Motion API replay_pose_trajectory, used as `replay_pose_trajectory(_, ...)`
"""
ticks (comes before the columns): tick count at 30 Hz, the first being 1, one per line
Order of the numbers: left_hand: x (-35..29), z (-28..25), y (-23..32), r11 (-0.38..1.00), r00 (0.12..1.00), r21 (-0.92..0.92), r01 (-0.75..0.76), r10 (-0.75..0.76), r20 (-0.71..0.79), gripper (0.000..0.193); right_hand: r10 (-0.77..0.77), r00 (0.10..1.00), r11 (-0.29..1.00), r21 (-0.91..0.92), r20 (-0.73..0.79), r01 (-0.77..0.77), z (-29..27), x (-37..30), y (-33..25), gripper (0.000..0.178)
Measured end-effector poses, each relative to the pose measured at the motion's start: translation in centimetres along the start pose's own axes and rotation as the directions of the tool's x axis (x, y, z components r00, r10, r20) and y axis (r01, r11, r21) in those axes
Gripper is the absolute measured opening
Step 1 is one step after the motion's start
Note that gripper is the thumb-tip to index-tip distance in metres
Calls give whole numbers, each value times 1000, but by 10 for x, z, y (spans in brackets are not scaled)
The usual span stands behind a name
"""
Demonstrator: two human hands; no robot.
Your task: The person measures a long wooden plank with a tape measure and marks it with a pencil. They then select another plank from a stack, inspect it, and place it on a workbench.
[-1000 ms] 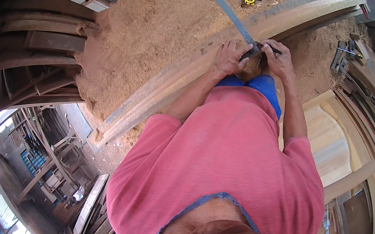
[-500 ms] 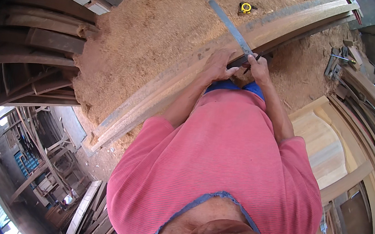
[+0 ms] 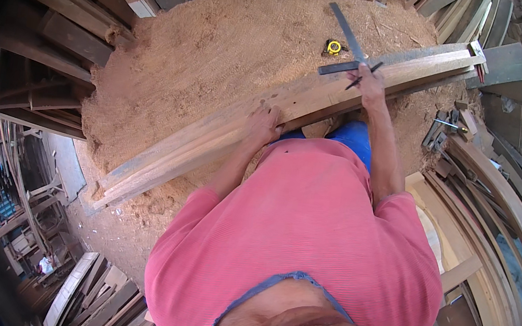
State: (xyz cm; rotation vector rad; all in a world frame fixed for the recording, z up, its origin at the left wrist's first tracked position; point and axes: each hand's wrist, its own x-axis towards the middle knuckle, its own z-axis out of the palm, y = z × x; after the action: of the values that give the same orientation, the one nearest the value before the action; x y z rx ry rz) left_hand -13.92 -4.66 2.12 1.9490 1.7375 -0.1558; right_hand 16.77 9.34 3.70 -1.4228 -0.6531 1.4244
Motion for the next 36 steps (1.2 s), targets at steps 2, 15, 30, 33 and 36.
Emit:
replay_pose_trajectory(2,-1,0,2,1000,999,10,19,-19,-26,61,66,986,980,-198,154,-35,24,14,-6,34)
replay_pose_trajectory(15,8,-3,31,957,942,39,286,-274,-193,116,-261,938,148,-970,-227,-194,-244,181,-128,58)
replay_pose_trajectory(30,16,165,113,-265,2,-935,-235,-962,272,94,-91,948,0,-952,-304,-305,-415,320,-79,97)
replay_pose_trajectory(33,-2,153,65,-460,211,-606,-649,-874,438,87,-11,979,525,-835,-203,-167,-424,317,-72,94)
replay_pose_trajectory(36,-1,117,21,-364,98,-609,-704,-900,424,86,96,914,697,-629,-394,-344,-399,292,-83,89)
